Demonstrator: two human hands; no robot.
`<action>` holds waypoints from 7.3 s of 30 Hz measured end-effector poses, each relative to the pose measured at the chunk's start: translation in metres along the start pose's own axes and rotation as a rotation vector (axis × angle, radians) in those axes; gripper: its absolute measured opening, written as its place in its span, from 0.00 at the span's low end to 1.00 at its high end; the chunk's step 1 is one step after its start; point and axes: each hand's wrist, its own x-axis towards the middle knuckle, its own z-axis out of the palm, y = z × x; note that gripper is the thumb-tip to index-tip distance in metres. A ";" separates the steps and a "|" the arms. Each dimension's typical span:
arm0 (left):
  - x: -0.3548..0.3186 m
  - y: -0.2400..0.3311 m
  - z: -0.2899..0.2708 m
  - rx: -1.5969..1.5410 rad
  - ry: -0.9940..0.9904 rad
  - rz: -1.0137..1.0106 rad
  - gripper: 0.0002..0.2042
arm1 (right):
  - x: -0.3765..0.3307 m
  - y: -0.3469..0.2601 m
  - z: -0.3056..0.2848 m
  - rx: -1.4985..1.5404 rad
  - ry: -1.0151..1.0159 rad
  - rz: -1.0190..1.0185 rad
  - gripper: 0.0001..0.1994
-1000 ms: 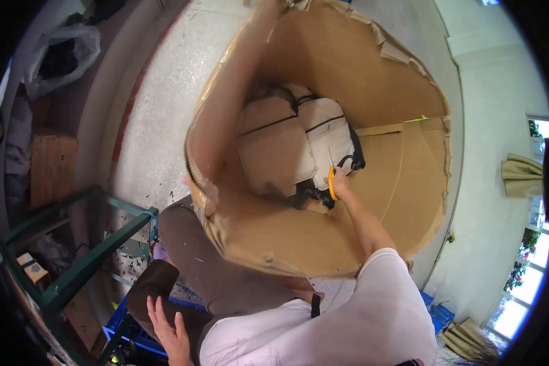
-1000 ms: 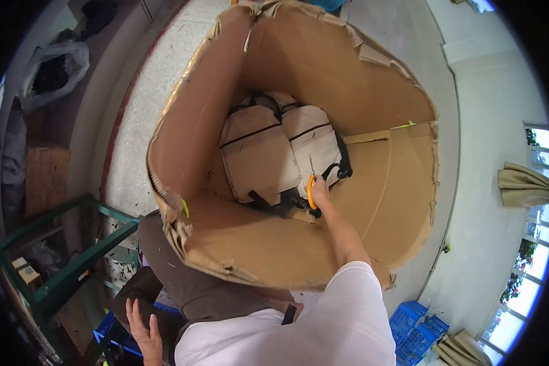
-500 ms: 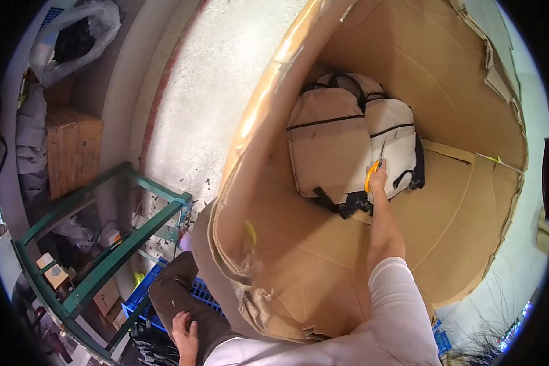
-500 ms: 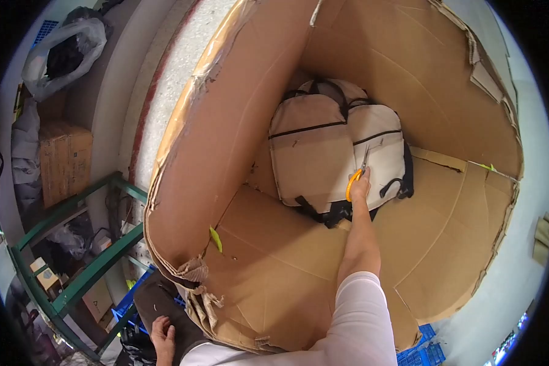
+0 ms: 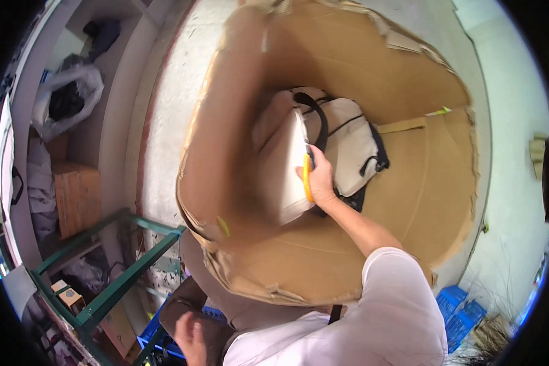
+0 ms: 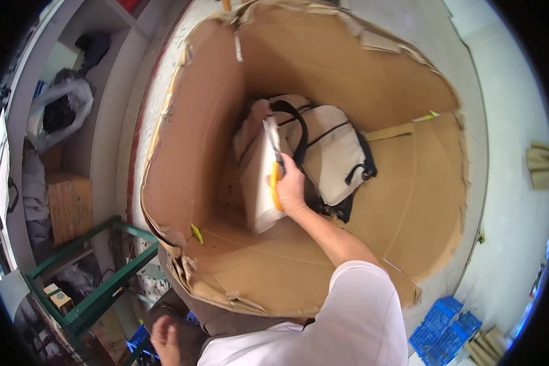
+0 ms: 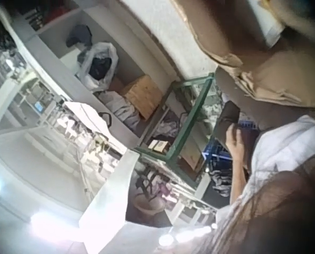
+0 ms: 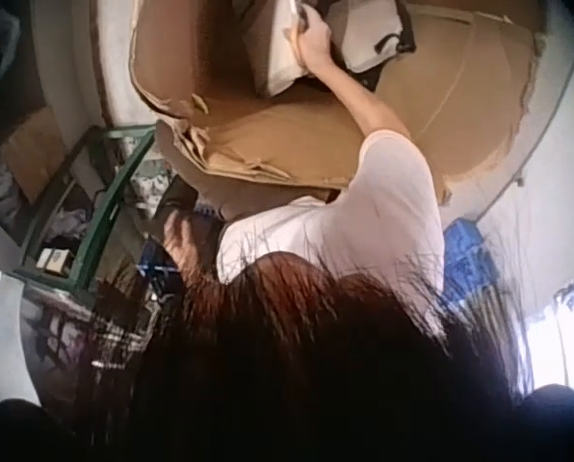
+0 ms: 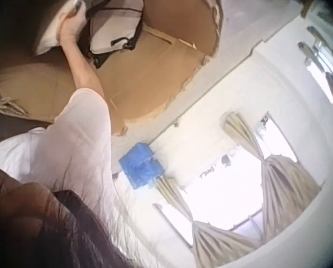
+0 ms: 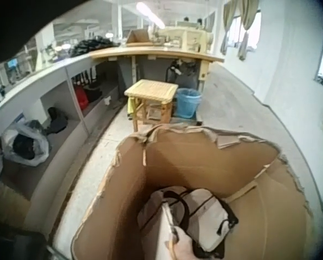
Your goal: Trim excess fabric and thread from manufactured backpack panels using scissors.
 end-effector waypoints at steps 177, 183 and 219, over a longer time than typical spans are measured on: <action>-0.198 -0.148 -0.150 -0.935 0.730 0.460 0.18 | -0.376 -0.300 0.079 -0.444 -1.328 -1.427 0.30; -0.196 -0.152 -0.148 -0.940 0.736 0.447 0.19 | -0.374 -0.286 0.083 -0.366 -1.319 -1.428 0.30; -0.207 -0.080 -0.142 -0.804 0.535 0.516 0.20 | -0.373 -0.331 0.068 -0.430 -1.193 -1.496 0.36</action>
